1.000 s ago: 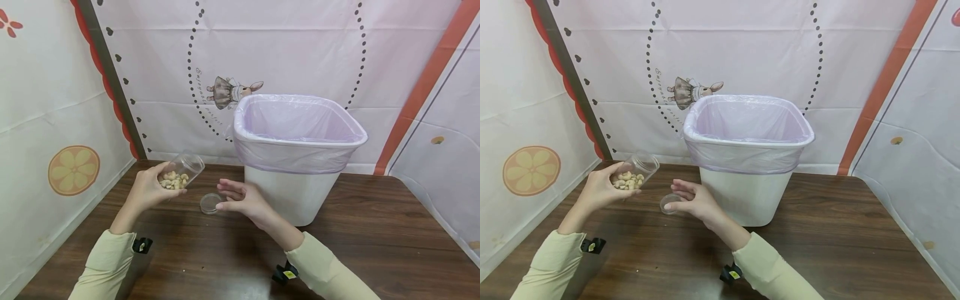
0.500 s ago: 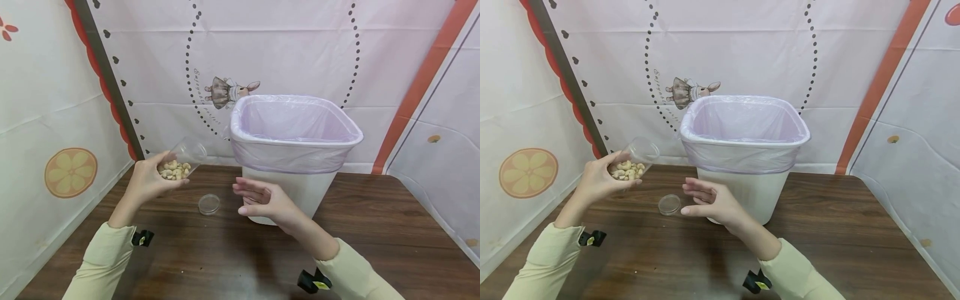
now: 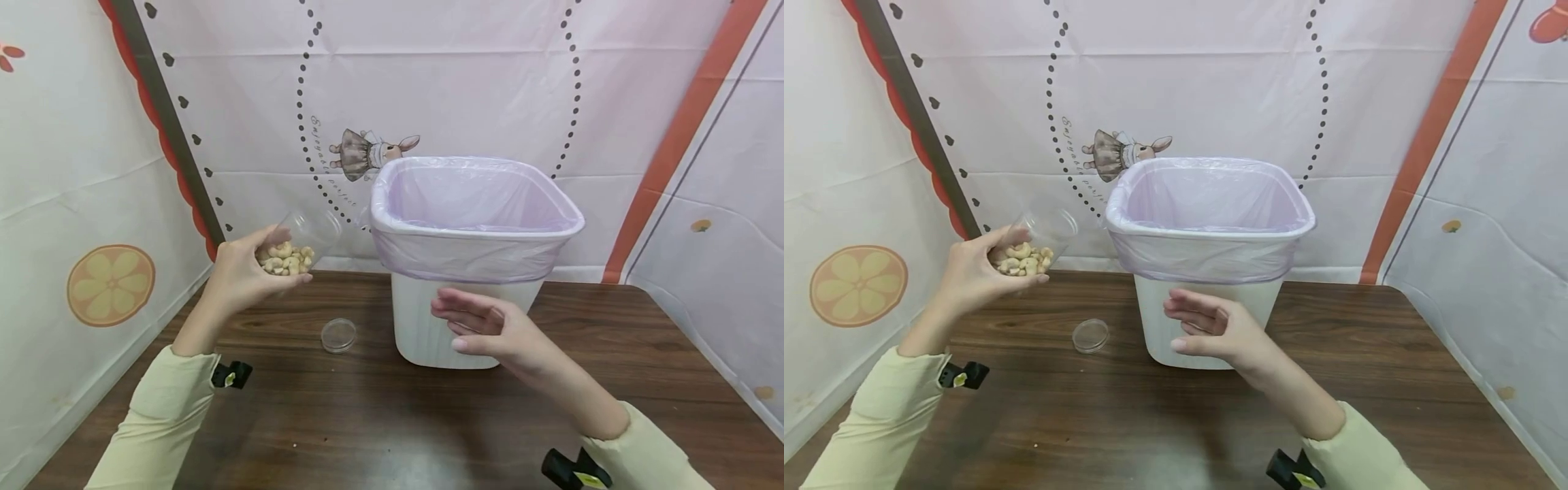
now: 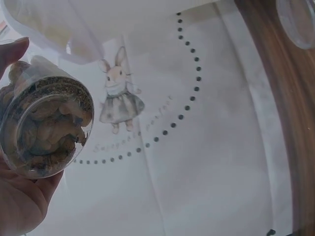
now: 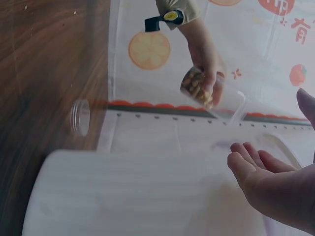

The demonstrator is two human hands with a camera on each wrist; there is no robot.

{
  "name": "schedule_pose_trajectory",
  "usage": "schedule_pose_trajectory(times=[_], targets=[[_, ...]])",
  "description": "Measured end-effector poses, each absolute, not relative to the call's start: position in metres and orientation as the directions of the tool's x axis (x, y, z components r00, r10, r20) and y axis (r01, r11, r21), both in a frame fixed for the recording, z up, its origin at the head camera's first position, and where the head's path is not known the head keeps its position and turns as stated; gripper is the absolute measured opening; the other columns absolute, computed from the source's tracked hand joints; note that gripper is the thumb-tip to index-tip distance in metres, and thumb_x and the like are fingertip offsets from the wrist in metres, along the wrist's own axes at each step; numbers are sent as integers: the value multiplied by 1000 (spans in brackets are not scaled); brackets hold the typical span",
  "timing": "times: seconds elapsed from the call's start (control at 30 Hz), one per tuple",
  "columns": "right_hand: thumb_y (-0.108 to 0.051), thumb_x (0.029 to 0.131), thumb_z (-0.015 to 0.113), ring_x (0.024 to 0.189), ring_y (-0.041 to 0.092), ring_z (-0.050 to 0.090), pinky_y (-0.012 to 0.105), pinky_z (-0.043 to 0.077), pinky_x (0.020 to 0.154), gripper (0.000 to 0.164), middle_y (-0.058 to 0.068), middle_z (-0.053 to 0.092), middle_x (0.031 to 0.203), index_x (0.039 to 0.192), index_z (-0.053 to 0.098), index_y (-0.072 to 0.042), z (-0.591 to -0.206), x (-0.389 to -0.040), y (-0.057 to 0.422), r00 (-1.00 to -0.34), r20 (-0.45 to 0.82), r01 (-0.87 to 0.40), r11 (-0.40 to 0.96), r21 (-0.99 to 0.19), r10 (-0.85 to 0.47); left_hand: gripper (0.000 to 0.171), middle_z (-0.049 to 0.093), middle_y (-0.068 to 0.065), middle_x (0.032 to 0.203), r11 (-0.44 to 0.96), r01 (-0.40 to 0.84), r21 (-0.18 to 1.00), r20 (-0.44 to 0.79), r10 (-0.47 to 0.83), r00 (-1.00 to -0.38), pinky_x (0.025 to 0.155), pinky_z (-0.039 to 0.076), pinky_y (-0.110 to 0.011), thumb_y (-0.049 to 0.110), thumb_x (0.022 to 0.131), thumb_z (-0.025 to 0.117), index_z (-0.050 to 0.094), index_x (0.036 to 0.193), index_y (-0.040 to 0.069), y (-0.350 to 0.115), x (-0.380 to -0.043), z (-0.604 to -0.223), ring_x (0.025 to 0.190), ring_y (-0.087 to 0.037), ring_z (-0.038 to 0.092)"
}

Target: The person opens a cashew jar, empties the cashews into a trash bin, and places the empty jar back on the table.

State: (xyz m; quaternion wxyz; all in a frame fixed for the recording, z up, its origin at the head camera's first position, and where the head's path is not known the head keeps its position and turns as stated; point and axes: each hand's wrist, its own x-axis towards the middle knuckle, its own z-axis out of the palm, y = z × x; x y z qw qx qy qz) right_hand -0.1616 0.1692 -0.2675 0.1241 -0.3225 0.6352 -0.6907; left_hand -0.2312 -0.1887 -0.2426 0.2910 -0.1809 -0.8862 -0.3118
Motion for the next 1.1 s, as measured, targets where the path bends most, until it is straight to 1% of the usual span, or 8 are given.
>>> schedule_pose_trajectory(times=[0.1,0.23,0.33,0.53,0.7,0.77,0.93,1.1], targets=[[2,83,59,119,16,48,24,36,97,55,12,52,129,134,37,6,-265,-160,185,-744,324,-244,-214,-946,-585,70,66,-10,105,733,517,442,638,148,-755,70,41,-14,32,55,86,61,113,2,-185,-232,-234,88,-20,62],[7,86,52,120,17,47,25,36,98,49,9,53,129,133,43,-1,-262,-159,207,-699,386,-287,-259,-922,-602,66,66,-8,104,733,517,442,636,150,-757,71,42,-20,32,56,85,62,111,5,-178,-229,-223,88,-20,62],[11,87,47,121,17,47,25,36,97,49,9,52,130,134,43,-3,-260,-158,223,-676,415,-325,-260,-909,-609,63,66,-8,105,732,520,440,635,155,-757,71,43,-22,32,57,85,63,110,5,-173,-227,-216,87,-19,61],[15,88,38,122,18,46,25,37,97,51,11,50,131,136,40,-3,-258,-158,256,-665,432,-335,-275,-901,-608,63,66,-9,107,727,525,443,626,169,-761,76,43,-26,32,58,84,63,111,5,-163,-226,-204,91,-20,60],[17,89,31,123,21,44,26,36,98,50,14,48,133,136,36,2,-257,-163,279,-641,472,-321,-347,-881,-605,65,65,-8,107,720,521,458,616,166,-770,68,41,-17,34,58,84,62,113,6,-156,-228,-194,85,-18,58],[18,89,29,123,21,45,26,37,98,50,14,49,132,136,37,3,-256,-165,285,-650,472,-310,-359,-880,-595,67,65,-8,109,719,519,462,611,166,-774,69,41,-18,35,58,84,62,114,6,-155,-230,-190,85,-17,58],[16,90,27,117,22,50,27,39,95,46,15,55,125,130,45,3,-252,-167,300,-729,453,-254,-411,-876,-514,68,64,-7,111,731,517,445,605,180,-776,73,42,-27,38,59,83,61,116,7,-153,-233,-181,88,-18,57],[13,92,28,110,24,56,30,43,91,41,18,59,117,123,52,5,-241,-176,311,-793,421,-198,-468,-861,-440,67,64,-9,110,736,515,439,590,195,-783,78,42,-34,36,60,82,60,116,7,-150,-239,-173,89,-20,58]])
